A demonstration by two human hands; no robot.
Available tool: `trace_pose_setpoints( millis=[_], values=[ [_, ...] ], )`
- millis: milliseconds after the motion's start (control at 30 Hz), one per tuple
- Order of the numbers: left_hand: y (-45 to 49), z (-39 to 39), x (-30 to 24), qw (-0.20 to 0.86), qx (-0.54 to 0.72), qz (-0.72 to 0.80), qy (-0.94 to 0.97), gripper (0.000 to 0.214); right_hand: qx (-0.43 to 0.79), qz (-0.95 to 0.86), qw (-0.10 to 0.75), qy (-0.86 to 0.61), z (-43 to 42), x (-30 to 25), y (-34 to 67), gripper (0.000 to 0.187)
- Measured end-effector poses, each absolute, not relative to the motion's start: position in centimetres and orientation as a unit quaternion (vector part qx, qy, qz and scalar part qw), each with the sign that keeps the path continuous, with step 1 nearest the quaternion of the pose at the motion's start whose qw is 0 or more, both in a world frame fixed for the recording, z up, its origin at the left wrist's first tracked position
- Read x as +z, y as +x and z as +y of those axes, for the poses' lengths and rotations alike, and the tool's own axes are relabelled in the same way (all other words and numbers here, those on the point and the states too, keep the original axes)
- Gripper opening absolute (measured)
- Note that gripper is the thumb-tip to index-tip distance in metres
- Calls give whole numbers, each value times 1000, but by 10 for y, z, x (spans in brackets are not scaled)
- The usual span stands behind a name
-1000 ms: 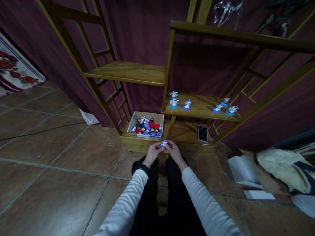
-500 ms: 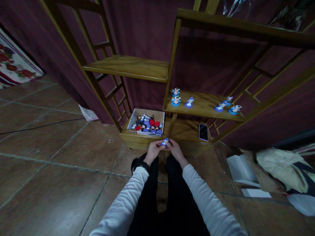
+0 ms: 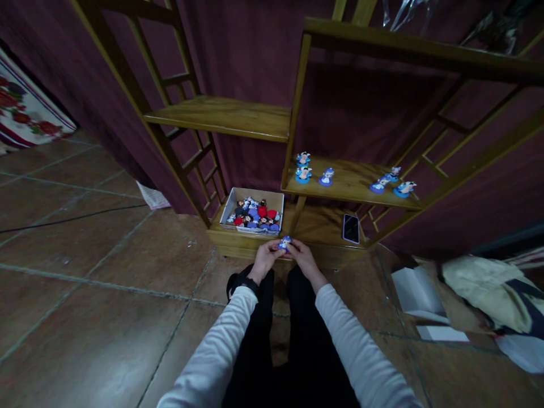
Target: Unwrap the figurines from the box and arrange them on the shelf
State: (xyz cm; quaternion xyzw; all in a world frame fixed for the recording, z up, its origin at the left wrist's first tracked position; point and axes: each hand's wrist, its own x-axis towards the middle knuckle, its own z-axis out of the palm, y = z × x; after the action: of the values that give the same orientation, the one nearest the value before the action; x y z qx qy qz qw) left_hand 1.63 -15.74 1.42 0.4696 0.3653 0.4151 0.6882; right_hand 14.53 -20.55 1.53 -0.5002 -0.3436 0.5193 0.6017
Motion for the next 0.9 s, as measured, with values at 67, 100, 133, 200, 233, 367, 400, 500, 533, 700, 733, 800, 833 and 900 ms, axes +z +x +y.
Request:
trace_pose_setpoints(
  millis=[67, 100, 133, 200, 233, 367, 400, 500, 533, 700, 733, 800, 833, 900],
  values=[
    [16, -157, 14, 686, 413, 371, 470, 37, 522, -337, 608, -494, -206, 16, 145, 36],
    [16, -157, 14, 685, 412, 373, 470, 37, 518, -332, 613, -496, -207, 15, 145, 34],
    [16, -157, 13, 685, 411, 374, 471, 38, 511, -327, 618, -499, -206, 14, 145, 31],
    [16, -156, 11, 687, 411, 371, 471, 40, 501, -324, 624, -505, -206, 12, 145, 28],
    [16, -156, 10, 689, 410, 367, 472, 41, 500, -328, 622, -506, -205, 10, 145, 27],
    [16, -155, 5, 682, 404, 366, 489, 43, 492, -333, 616, -517, -203, 5, 144, 23],
    [16, -154, 3, 676, 402, 368, 495, 42, 488, -332, 615, -523, -203, 4, 144, 22],
    [15, -153, 2, 665, 391, 370, 518, 40, 478, -339, 609, -535, -201, 3, 144, 21],
    [15, -153, 2, 661, 388, 370, 524, 40, 476, -342, 607, -537, -201, 3, 144, 21],
    [15, -155, 6, 645, 390, 378, 537, 38, 474, -346, 602, -542, -201, 3, 145, 21],
    [15, -156, 6, 647, 388, 376, 538, 36, 473, -346, 603, -541, -201, 3, 146, 21],
    [15, -156, 7, 655, 386, 368, 535, 34, 474, -343, 605, -539, -200, 2, 146, 21],
    [16, -156, 6, 660, 387, 363, 532, 33, 476, -343, 606, -537, -201, 2, 146, 21],
    [16, -155, 4, 665, 393, 358, 525, 33, 478, -341, 611, -531, -201, 3, 147, 22]
  ],
)
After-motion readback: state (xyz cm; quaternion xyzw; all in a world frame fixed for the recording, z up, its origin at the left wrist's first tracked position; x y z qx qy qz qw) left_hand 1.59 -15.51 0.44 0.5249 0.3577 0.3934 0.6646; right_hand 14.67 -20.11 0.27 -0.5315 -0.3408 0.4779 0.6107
